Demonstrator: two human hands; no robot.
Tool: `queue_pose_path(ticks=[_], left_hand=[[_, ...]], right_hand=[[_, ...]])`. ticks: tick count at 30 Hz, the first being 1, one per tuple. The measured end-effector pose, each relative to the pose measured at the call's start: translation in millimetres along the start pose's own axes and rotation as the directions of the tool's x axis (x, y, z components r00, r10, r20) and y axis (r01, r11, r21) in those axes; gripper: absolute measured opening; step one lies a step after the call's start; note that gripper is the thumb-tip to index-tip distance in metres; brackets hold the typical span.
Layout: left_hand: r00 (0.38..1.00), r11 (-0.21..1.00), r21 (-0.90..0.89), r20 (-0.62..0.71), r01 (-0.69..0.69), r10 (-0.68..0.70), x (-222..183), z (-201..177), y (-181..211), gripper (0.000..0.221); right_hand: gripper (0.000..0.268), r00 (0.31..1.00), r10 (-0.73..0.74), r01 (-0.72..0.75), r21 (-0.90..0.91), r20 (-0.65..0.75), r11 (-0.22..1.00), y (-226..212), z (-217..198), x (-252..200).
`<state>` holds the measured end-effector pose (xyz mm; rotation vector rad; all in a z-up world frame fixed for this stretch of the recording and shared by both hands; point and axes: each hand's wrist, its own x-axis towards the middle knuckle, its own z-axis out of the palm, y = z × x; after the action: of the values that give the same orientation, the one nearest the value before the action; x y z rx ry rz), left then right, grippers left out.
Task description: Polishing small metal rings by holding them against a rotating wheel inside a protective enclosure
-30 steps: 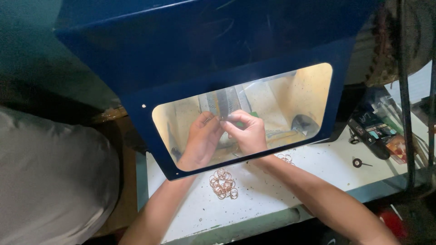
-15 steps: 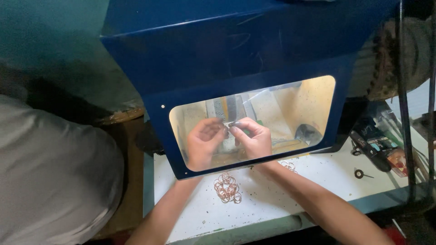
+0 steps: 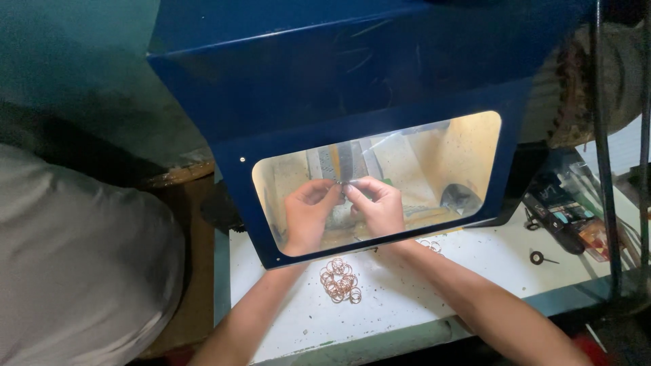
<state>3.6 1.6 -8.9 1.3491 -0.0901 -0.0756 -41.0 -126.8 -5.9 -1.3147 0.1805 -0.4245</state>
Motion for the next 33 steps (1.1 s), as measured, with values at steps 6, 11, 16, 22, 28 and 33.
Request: queue_pose_path(ticks=[6,11,16,22,28,33], left_hand=[[0.998,0.995,-0.088,-0.041,0.044,-0.047,4,2,-3,0.014],[0.999,0.992,-0.127,-0.047,0.017,-0.023,6,-3,-8,0.015],[0.998,0.996,-0.079,-0.052,-0.028,0.024,2,-5,3,0.016],[0.974,0.974,0.060,-0.052,-0.217,0.220,-19,-4,22,0.014],[0.832,0.787,0.292,0.066,-0.543,0.550,-34,-2,46,0.010],[0.759,0.692,0.341,0.112,-0.636,0.642,-31,-1,40,0.010]], right_hand=[[0.006,0.999,-0.049,0.050,-0.064,0.022,0.997,11,1,8],[0.008,0.999,-0.040,0.041,-0.056,0.030,0.998,17,3,12],[0.009,0.997,0.075,-0.074,0.052,-0.011,0.996,17,9,8],[0.016,0.983,0.168,-0.179,0.198,0.071,0.964,22,7,4],[0.010,0.982,0.098,-0.139,0.271,0.159,0.953,23,-3,2],[0.010,0.983,0.007,-0.057,0.271,0.182,0.961,23,-9,7]])
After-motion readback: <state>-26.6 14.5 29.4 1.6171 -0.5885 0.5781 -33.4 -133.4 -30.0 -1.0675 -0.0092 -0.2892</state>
